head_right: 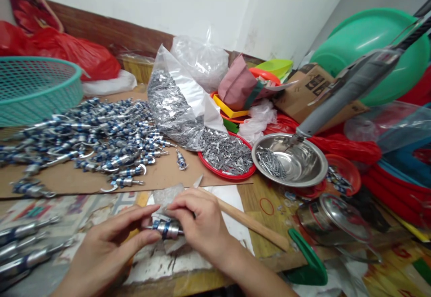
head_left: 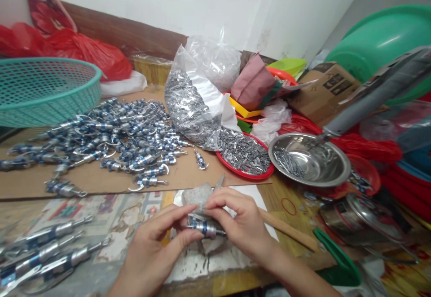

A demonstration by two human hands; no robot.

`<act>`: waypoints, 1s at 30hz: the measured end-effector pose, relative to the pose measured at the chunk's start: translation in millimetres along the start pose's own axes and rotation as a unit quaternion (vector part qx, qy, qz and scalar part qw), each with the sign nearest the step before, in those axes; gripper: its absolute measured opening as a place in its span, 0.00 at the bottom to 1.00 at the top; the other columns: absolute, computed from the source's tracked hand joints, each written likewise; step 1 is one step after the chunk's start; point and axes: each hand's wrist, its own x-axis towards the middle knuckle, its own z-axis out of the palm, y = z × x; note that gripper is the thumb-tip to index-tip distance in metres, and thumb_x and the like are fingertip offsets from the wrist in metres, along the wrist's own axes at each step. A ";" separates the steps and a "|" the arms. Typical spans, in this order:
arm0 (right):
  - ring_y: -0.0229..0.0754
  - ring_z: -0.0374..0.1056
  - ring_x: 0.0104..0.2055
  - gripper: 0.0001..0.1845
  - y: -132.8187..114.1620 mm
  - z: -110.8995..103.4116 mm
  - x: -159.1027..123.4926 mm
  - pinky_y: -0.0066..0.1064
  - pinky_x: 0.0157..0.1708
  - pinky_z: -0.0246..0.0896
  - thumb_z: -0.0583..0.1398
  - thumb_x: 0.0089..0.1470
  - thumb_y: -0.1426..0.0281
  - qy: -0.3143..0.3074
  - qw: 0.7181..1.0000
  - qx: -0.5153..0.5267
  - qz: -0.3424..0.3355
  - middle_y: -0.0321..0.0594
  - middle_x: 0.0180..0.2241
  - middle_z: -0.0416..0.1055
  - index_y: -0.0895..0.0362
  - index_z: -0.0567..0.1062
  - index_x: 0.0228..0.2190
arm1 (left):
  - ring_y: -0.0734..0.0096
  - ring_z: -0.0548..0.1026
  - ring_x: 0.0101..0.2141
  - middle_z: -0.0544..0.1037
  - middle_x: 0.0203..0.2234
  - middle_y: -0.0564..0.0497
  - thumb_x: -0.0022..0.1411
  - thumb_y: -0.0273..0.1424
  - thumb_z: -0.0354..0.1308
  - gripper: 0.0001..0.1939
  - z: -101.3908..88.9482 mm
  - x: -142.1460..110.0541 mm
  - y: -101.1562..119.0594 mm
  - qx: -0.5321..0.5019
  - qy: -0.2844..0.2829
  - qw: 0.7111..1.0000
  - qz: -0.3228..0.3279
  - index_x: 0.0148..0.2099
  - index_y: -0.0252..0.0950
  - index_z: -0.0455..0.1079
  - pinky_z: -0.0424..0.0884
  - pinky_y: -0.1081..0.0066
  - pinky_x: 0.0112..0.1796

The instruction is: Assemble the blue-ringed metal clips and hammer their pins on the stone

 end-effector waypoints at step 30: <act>0.40 0.73 0.33 0.13 -4.8 -8.2 -18.9 0.28 0.30 0.68 0.54 0.54 0.81 -0.008 0.941 -0.164 -0.297 0.48 0.34 0.76 0.62 0.75 0.39 | 0.65 0.75 0.36 0.80 0.31 0.53 0.54 0.35 0.60 0.06 -13.6 -2.1 19.5 -0.059 -0.090 0.993 -0.043 0.28 0.43 0.77 0.68 0.74 0.39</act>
